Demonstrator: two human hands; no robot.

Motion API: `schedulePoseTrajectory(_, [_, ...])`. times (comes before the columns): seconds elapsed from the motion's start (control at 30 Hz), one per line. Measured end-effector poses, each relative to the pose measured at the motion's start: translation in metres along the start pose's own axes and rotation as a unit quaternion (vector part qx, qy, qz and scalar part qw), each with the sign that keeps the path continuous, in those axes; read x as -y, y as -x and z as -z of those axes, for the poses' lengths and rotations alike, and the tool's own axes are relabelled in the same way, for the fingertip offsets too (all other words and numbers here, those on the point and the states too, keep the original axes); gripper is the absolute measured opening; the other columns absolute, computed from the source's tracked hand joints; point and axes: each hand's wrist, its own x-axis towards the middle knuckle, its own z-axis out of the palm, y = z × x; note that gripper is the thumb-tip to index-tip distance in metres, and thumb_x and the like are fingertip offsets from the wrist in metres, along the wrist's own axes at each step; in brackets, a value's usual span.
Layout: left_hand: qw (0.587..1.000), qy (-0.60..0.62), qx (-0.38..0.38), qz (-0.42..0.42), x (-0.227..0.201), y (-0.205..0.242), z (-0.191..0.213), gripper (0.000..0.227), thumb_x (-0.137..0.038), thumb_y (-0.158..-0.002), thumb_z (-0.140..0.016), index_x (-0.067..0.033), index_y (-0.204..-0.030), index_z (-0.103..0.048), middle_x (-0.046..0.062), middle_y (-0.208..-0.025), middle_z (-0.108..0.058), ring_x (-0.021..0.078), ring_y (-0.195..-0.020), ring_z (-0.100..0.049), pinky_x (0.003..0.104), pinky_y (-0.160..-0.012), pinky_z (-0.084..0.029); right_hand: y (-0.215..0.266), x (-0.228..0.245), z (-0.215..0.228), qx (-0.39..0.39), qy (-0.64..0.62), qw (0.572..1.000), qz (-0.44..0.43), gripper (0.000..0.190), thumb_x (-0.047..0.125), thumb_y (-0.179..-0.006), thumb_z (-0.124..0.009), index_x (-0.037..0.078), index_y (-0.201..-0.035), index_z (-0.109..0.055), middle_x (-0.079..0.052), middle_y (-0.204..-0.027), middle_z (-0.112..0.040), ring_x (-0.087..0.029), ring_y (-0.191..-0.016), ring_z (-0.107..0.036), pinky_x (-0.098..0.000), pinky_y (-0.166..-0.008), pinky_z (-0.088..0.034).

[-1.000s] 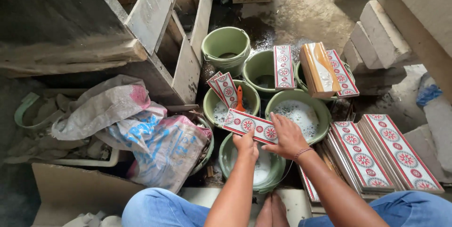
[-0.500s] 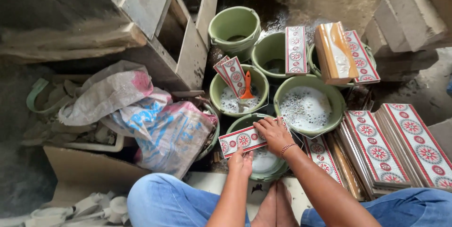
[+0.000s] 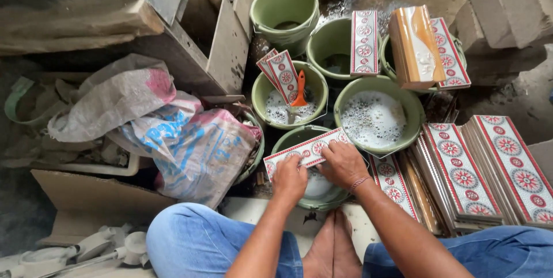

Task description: The person washes rectangular ceramic tiles with a red and white pattern by hand. They scrub the tiles with a sponge in a bucket of soapy water, rinse them in a second bucket, and place them in a third bucket. The person handles the tiles one at a time.

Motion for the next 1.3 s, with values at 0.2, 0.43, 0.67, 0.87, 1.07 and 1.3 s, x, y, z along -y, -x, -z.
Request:
schedulePoseTrajectory(0.2, [0.938, -0.251, 0.192, -0.139, 0.016, -0.008, 0.03, 0.058, -0.04, -0.102, -0.055, -0.0332, -0.156, -0.038, 0.009, -0.169, -0.024, 0.0388, -0.157, -0.009, 0.066, -0.123, -0.008, 0.026, 0.031, -0.017, 0.261, -0.106, 0.959, -0.042, 0.032, 0.05, -0.083, -0.063, 0.021, -0.067, -0.061, -0.001, -0.065, -0.062, -0.025, -0.066, -0.069, -0.0413, -0.062, -0.056])
schedulePoseTrajectory(0.43, [0.961, -0.182, 0.142, -0.155, 0.044, 0.0, 0.014, 0.061, -0.032, -0.097, -0.063, -0.0329, -0.155, -0.043, 0.01, -0.168, -0.027, 0.0437, -0.153, -0.02, 0.068, -0.12, -0.018, 0.007, 0.081, -0.081, 0.522, -0.059, 0.848, -0.066, 0.028, 0.024, -0.097, -0.051, 0.012, -0.098, -0.076, -0.012, -0.099, -0.075, -0.031, -0.099, -0.074, -0.0505, -0.079, -0.061])
schedulePoseTrajectory(0.67, [0.96, -0.184, 0.134, -0.162, 0.046, 0.003, 0.008, 0.054, -0.036, -0.103, -0.051, -0.0307, -0.155, -0.041, 0.011, -0.168, -0.025, 0.0445, -0.154, -0.015, 0.069, -0.12, -0.014, -0.005, 0.077, -0.073, 0.564, -0.131, 0.797, -0.172, 0.037, 0.032, -0.088, -0.058, 0.014, -0.118, -0.073, -0.012, -0.124, -0.066, -0.036, -0.122, -0.062, -0.0553, -0.094, -0.055])
schedulePoseTrajectory(0.87, [0.961, -0.188, 0.116, -0.164, 0.05, 0.001, -0.004, 0.054, -0.039, -0.102, -0.051, -0.0345, -0.155, -0.04, 0.007, -0.17, -0.022, 0.042, -0.155, -0.013, 0.068, -0.121, -0.013, -0.027, 0.046, 0.023, 0.573, -0.211, 0.778, -0.15, 0.04, 0.025, -0.077, -0.069, 0.013, -0.115, -0.075, -0.014, -0.109, -0.076, -0.036, -0.114, -0.07, -0.0478, -0.098, -0.055])
schedulePoseTrajectory(1.07, [0.967, -0.176, 0.097, -0.156, 0.051, -0.001, -0.01, 0.054, -0.04, -0.102, -0.051, -0.0353, -0.154, -0.041, 0.005, -0.17, -0.022, 0.0405, -0.156, -0.011, 0.068, -0.122, -0.011, -0.054, 0.017, 0.065, 0.403, -0.338, 0.819, -0.229, 0.049, 0.018, -0.078, -0.065, 0.017, -0.127, -0.068, -0.021, -0.125, -0.071, -0.043, -0.125, -0.061, -0.0532, -0.109, -0.047])
schedulePoseTrajectory(1.3, [0.975, -0.146, 0.071, -0.155, 0.049, 0.0, -0.013, 0.043, -0.038, -0.098, -0.058, -0.0292, -0.14, -0.059, 0.006, -0.165, -0.035, 0.0409, -0.155, -0.018, 0.068, -0.121, -0.016, -0.018, 0.057, 0.017, 0.165, -0.101, 0.977, -0.093, 0.059, 0.047, -0.092, -0.065, 0.014, -0.14, -0.057, -0.019, -0.142, -0.055, -0.04, -0.138, -0.047, -0.0568, -0.111, -0.039])
